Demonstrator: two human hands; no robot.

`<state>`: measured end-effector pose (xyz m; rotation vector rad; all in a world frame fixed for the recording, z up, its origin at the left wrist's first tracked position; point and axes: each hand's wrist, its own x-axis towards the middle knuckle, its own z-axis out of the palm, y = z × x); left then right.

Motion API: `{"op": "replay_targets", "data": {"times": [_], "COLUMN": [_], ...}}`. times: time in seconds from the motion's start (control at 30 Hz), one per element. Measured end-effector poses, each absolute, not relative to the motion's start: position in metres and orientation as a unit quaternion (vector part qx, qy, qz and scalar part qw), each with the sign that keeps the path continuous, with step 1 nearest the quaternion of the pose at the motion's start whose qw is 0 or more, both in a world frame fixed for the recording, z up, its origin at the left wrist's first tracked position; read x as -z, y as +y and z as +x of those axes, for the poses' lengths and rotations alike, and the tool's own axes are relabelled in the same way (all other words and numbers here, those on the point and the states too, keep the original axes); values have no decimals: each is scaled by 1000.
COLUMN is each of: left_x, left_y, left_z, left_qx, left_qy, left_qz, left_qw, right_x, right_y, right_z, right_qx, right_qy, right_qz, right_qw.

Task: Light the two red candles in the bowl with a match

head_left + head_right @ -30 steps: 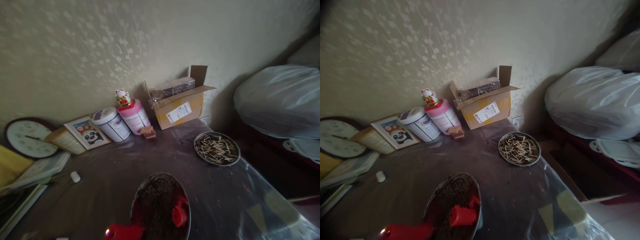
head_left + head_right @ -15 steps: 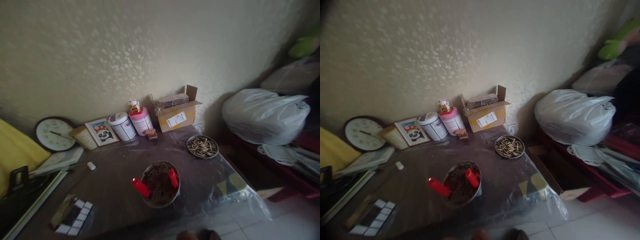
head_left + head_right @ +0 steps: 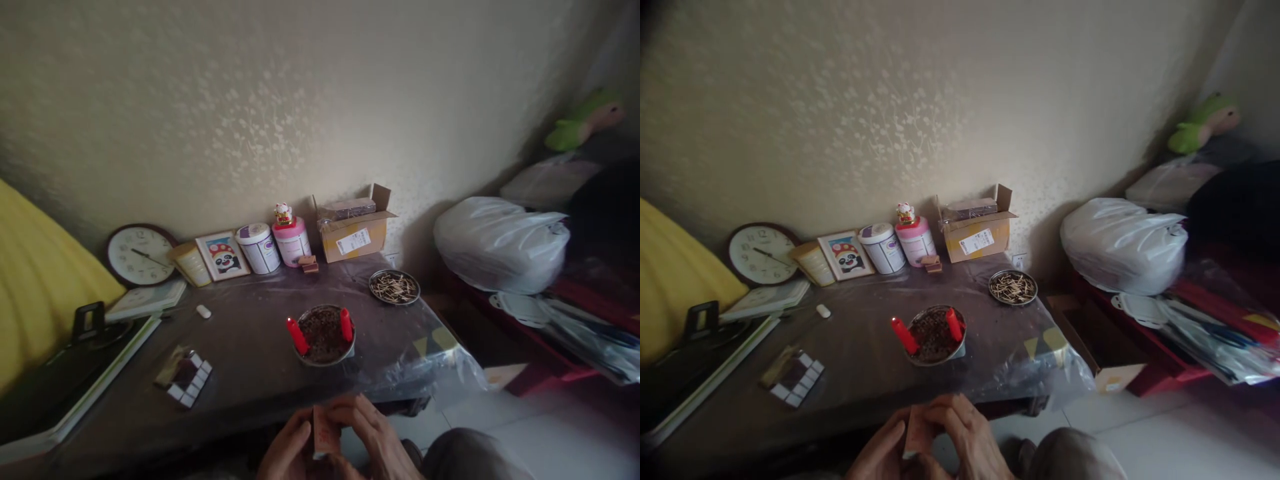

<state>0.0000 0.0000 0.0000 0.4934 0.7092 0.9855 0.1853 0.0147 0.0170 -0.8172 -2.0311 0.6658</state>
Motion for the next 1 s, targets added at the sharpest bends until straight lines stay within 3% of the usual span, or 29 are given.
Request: {"op": "replay_targets", "data": {"times": [0.23, 1.0], "left_x": [-13, -18], "left_y": [-4, -7], "left_z": [6, 7], "left_qx": [-467, -490], "left_qy": [290, 242], "left_qz": [253, 224], "left_qw": [796, 807], "right_x": [-21, -20], "right_y": [6, 3], "right_z": [182, 179], "right_qx": [-208, -183], "right_qy": [-814, -822], "right_qz": [-340, -348], "right_qw": [423, 411]}}
